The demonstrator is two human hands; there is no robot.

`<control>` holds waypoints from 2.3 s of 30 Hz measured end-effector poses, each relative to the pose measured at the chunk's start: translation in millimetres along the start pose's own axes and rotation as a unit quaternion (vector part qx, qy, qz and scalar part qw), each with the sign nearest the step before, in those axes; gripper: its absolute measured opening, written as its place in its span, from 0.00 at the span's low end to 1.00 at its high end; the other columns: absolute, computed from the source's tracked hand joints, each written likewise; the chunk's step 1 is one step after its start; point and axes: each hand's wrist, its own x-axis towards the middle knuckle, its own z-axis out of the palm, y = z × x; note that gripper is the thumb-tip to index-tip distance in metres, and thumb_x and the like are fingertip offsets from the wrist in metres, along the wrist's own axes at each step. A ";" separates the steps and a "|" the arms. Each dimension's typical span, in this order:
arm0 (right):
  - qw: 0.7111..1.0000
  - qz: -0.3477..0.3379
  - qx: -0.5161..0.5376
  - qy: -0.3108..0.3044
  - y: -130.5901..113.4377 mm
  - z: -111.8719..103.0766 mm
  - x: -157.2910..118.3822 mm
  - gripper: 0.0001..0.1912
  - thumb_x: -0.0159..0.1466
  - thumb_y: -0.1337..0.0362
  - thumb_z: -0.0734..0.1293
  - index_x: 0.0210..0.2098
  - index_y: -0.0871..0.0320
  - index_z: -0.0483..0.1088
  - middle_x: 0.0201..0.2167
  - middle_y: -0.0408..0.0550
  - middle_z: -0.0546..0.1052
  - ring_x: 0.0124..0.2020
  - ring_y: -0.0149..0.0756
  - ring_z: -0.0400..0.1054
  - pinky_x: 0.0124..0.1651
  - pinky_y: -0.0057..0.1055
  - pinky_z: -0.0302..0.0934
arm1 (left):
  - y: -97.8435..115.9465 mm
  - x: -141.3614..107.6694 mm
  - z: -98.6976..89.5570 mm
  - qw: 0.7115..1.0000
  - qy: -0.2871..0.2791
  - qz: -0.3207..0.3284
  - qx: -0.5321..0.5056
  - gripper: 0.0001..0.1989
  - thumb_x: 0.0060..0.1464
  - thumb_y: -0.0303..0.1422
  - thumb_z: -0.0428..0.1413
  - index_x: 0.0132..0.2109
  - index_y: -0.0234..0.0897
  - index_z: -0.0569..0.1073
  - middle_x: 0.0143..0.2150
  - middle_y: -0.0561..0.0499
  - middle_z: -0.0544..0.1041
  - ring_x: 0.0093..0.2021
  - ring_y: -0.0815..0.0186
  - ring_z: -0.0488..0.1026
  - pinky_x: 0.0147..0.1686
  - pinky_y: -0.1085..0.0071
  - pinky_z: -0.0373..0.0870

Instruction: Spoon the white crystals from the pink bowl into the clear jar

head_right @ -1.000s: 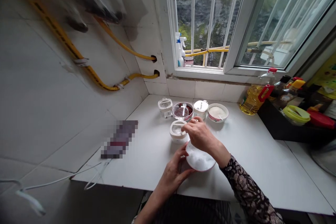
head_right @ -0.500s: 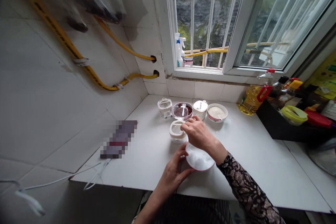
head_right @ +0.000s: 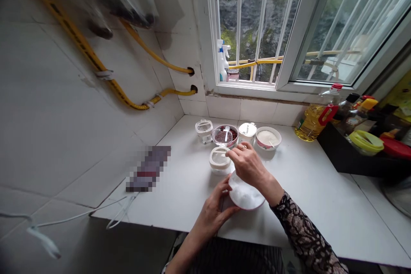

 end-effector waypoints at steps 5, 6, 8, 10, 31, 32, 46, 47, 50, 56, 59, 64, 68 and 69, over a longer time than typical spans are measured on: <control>0.995 0.038 0.075 0.045 -2.9 -3.6 -6.9 0.15 0.65 0.78 0.56 0.39 0.58 0.72 0.28 0.46 0.78 0.30 0.37 0.67 0.52 0.41 0.58 | 4.4 0.2 -1.0 1.000 0.004 -0.013 0.006 0.19 0.54 0.33 0.65 0.50 0.41 0.69 0.69 0.38 0.66 0.67 0.49 0.67 0.60 0.54 0.72; 0.990 0.063 0.108 0.066 -2.7 -6.4 -9.6 0.14 0.67 0.76 0.57 0.40 0.57 0.71 0.27 0.45 0.77 0.29 0.36 0.67 0.51 0.40 0.59 | 5.2 0.2 -1.2 1.000 0.001 -0.015 0.005 0.18 0.55 0.33 0.65 0.51 0.41 0.69 0.69 0.38 0.66 0.67 0.50 0.68 0.60 0.54 0.73; 0.971 0.127 0.172 0.109 -0.3 -14.0 -17.5 0.11 0.68 0.73 0.58 0.39 0.56 0.71 0.26 0.44 0.76 0.28 0.36 0.68 0.46 0.38 0.62 | 5.8 0.3 -1.3 1.000 -0.002 -0.014 0.004 0.18 0.55 0.33 0.65 0.51 0.42 0.69 0.69 0.38 0.65 0.67 0.50 0.68 0.60 0.55 0.73; 0.948 0.197 0.210 0.136 4.5 -22.3 -28.3 0.10 0.68 0.70 0.59 0.37 0.55 0.71 0.26 0.44 0.76 0.29 0.37 0.68 0.42 0.36 0.62 | 5.7 0.2 -1.4 1.000 0.002 -0.011 0.005 0.18 0.55 0.34 0.65 0.50 0.42 0.69 0.69 0.38 0.66 0.67 0.51 0.67 0.60 0.56 0.73; 0.919 0.258 0.297 0.035 10.4 -2.4 -60.5 0.12 0.59 0.73 0.59 0.26 0.54 0.71 0.22 0.43 0.74 0.33 0.39 0.68 0.43 0.36 0.63 | 6.0 -1.8 -4.8 0.999 -0.001 -0.018 0.034 0.16 0.56 0.36 0.64 0.49 0.42 0.69 0.68 0.37 0.67 0.61 0.52 0.75 0.54 0.59 0.77; 0.917 0.257 0.303 0.032 9.9 -2.1 -59.9 0.12 0.59 0.73 0.59 0.26 0.54 0.71 0.21 0.42 0.73 0.33 0.39 0.68 0.43 0.36 0.63 | 5.7 -1.7 -4.7 0.999 -0.001 -0.017 0.034 0.16 0.56 0.36 0.64 0.49 0.42 0.69 0.68 0.37 0.67 0.61 0.53 0.75 0.54 0.59 0.77; 0.889 0.298 0.346 0.040 7.8 -6.7 -55.5 0.11 0.57 0.70 0.59 0.24 0.54 0.70 0.18 0.41 0.72 0.28 0.37 0.67 0.41 0.35 0.62 | 2.7 -2.3 -4.3 0.999 -0.008 -0.021 0.026 0.16 0.57 0.36 0.63 0.49 0.42 0.68 0.69 0.36 0.65 0.63 0.52 0.72 0.56 0.58 0.76; 0.881 0.311 0.352 0.046 8.3 -7.5 -55.1 0.11 0.57 0.69 0.59 0.23 0.54 0.70 0.17 0.41 0.71 0.28 0.36 0.66 0.40 0.34 0.61 | 2.4 -2.2 -4.1 0.999 -0.007 -0.020 0.026 0.16 0.57 0.36 0.63 0.49 0.42 0.68 0.69 0.37 0.65 0.63 0.52 0.72 0.56 0.58 0.76; 0.834 0.367 0.407 0.059 10.1 -9.2 -54.1 0.09 0.55 0.67 0.60 0.23 0.55 0.70 0.16 0.40 0.69 0.24 0.34 0.63 0.33 0.32 0.59 | 2.0 -1.9 -3.7 1.000 -0.004 -0.011 0.023 0.16 0.57 0.36 0.63 0.49 0.42 0.67 0.69 0.37 0.65 0.64 0.51 0.71 0.55 0.58 0.76; 0.697 0.467 0.538 0.086 17.9 -6.9 -54.7 0.06 0.50 0.63 0.62 0.21 0.57 0.70 0.14 0.39 0.66 0.18 0.30 0.59 0.25 0.29 0.55 | 4.7 -0.8 -4.0 1.000 -0.009 -0.012 0.018 0.16 0.57 0.35 0.63 0.49 0.42 0.67 0.69 0.37 0.65 0.65 0.51 0.70 0.57 0.57 0.76; 0.663 0.486 0.560 0.102 23.1 -5.0 -55.3 0.06 0.49 0.63 0.64 0.21 0.58 0.71 0.14 0.40 0.67 0.18 0.30 0.60 0.24 0.30 0.56 | 5.3 -0.6 -3.7 1.000 -0.009 -0.011 0.012 0.16 0.57 0.35 0.63 0.49 0.42 0.67 0.70 0.37 0.65 0.66 0.51 0.70 0.58 0.57 0.75; 0.680 0.470 0.548 0.132 18.7 -0.7 -45.5 0.07 0.53 0.61 0.66 0.27 0.58 0.73 0.17 0.41 0.72 0.22 0.33 0.65 0.31 0.32 0.62 | 5.3 -0.3 -2.5 1.000 -0.008 -0.014 0.003 0.17 0.57 0.34 0.63 0.49 0.43 0.66 0.69 0.38 0.65 0.66 0.52 0.70 0.58 0.57 0.75; 0.780 0.394 0.466 0.140 2.9 4.9 -31.2 0.09 0.64 0.60 0.64 0.37 0.57 0.73 0.27 0.47 0.79 0.30 0.38 0.73 0.38 0.36 0.66 | 6.0 0.1 -2.0 1.000 -0.011 -0.021 -0.003 0.16 0.57 0.35 0.63 0.49 0.42 0.67 0.69 0.38 0.65 0.65 0.52 0.71 0.58 0.57 0.75; 0.821 0.359 0.422 0.139 -0.7 6.5 -28.5 0.09 0.66 0.61 0.63 0.38 0.57 0.73 0.29 0.48 0.80 0.33 0.39 0.74 0.41 0.37 0.66 | 5.9 0.2 -1.8 1.000 -0.011 -0.022 -0.004 0.16 0.57 0.35 0.64 0.49 0.42 0.67 0.69 0.38 0.65 0.65 0.52 0.71 0.58 0.57 0.75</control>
